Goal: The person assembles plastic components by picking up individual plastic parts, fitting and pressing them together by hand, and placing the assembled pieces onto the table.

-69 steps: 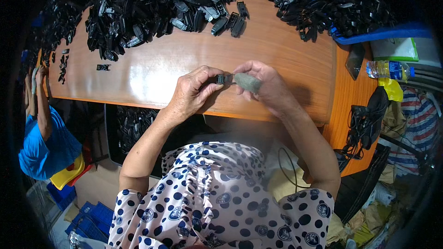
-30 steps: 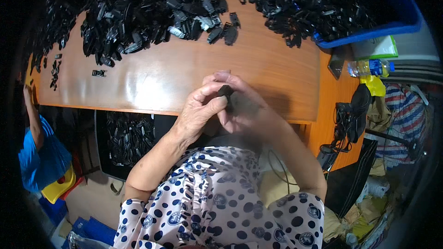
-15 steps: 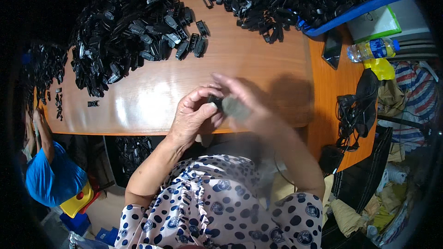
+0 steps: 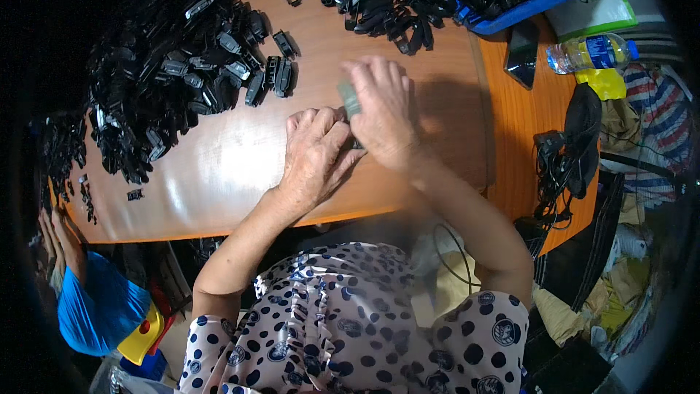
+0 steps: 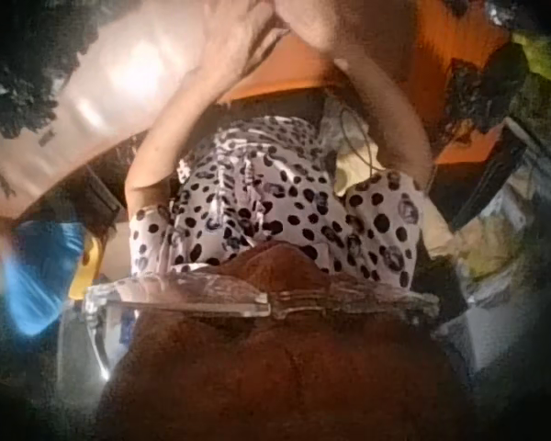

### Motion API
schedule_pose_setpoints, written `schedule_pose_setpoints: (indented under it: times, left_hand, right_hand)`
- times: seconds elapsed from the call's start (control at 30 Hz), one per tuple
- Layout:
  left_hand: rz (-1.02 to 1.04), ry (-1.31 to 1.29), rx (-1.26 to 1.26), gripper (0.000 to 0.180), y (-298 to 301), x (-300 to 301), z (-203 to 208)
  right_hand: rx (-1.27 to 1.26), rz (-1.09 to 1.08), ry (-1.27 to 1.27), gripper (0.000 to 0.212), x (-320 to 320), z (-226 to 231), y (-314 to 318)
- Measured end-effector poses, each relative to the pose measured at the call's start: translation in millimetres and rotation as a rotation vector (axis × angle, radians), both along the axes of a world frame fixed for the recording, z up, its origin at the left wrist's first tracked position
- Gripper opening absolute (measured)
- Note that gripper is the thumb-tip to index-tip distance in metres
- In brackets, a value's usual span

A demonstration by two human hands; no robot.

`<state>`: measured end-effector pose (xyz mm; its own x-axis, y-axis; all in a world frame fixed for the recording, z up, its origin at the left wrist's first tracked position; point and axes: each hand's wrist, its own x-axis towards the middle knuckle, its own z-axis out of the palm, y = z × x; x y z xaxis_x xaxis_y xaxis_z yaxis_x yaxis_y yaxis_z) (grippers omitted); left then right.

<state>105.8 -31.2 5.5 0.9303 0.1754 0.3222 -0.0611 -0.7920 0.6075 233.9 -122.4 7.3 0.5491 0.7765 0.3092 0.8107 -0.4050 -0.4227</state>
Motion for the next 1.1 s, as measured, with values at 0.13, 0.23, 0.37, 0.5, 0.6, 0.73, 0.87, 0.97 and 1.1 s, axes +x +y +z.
schedule_pose_setpoints:
  times: [0.13,0.23,0.37,0.5,0.6,0.73,0.87,0.97,1.1]
  left_hand:
    - [0.005,-0.033,-0.101,0.029,2.8,-1.0,-3.3]
    - [0.002,0.026,-0.157,0.030,5.5,-1.8,-1.6]
    - [0.033,-0.054,-0.204,0.029,4.3,-1.4,-0.3]
    - [0.024,-0.027,-0.182,0.028,9.1,-5.8,-4.7]
    - [0.048,-0.032,-0.118,0.026,6.0,-4.3,-8.2]
    - [0.030,-0.083,-0.348,0.021,14.4,-17.8,-0.3]
    - [-0.094,-0.065,-1.581,0.019,30.7,-43.9,-1.6]
    - [-0.077,-0.181,-1.945,0.017,40.1,-60.1,2.7]
    - [0.004,-0.214,-2.152,0.021,54.8,-70.4,4.6]
  right_hand:
    - [0.077,0.038,0.062,0.040,-3.8,-7.9,3.5]
    - [0.037,-0.012,0.067,0.054,-8.0,-6.9,8.1]
    - [-0.028,-0.009,0.085,0.052,-7.7,0.4,2.9]
    - [0.018,-0.049,0.052,0.040,-11.8,-3.1,10.1]
    - [0.164,-0.023,0.163,0.040,-3.1,-17.7,3.8]
    - [0.256,-0.201,-0.009,0.032,19.9,-6.6,0.4]
    - [0.043,-0.253,-0.281,0.036,45.6,10.4,6.4]
    - [-0.125,-0.174,-0.378,0.037,66.8,3.4,5.5]
    - [-0.053,-0.160,-0.324,0.036,76.5,0.9,4.6]
